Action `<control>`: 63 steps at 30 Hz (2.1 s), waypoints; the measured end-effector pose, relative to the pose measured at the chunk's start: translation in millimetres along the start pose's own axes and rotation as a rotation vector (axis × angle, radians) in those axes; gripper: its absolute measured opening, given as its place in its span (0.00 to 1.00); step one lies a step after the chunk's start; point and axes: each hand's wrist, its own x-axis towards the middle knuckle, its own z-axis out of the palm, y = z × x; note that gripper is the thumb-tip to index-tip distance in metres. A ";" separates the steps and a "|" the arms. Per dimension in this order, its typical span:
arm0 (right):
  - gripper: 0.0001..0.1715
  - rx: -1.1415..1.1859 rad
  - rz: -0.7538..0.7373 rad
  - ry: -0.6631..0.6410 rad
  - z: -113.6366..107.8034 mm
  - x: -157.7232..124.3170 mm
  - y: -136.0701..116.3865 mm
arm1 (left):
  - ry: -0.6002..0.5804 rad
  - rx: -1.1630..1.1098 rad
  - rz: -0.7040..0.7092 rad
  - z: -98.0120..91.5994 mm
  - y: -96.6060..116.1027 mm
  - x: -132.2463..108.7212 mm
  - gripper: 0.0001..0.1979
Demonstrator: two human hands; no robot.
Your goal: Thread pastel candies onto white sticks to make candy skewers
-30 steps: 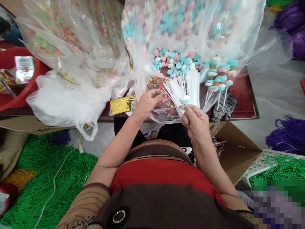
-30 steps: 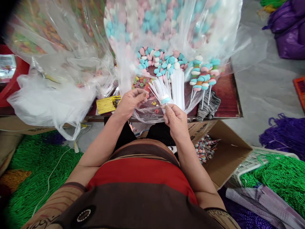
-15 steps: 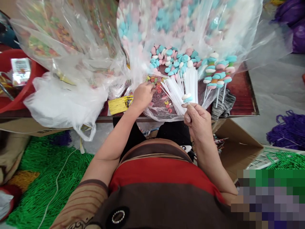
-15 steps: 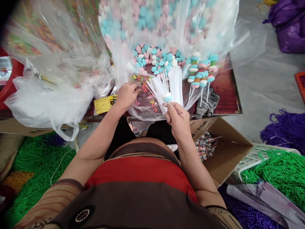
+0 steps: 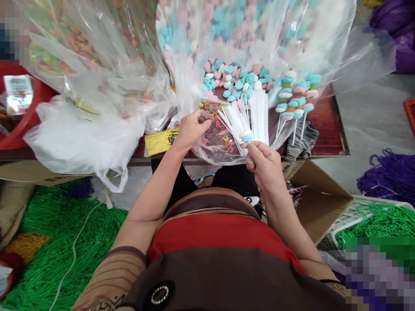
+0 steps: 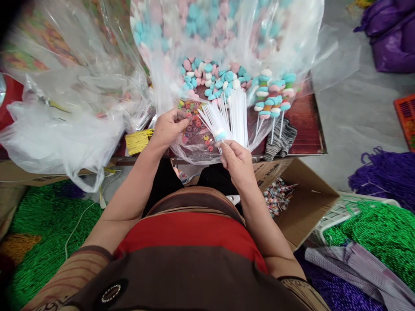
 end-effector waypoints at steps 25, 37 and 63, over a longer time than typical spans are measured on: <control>0.17 -0.490 -0.214 -0.091 7.0 -9.4 -10.0 | -0.036 -0.225 0.152 3.9 7.7 -30.8 0.11; 0.20 -0.295 -0.125 -0.086 5.4 -6.8 2.3 | -0.051 -0.316 0.147 4.5 8.9 -29.7 0.14; 0.29 0.091 0.105 -0.121 17.5 0.9 6.1 | -0.375 -0.580 0.048 41.0 26.3 -55.0 0.26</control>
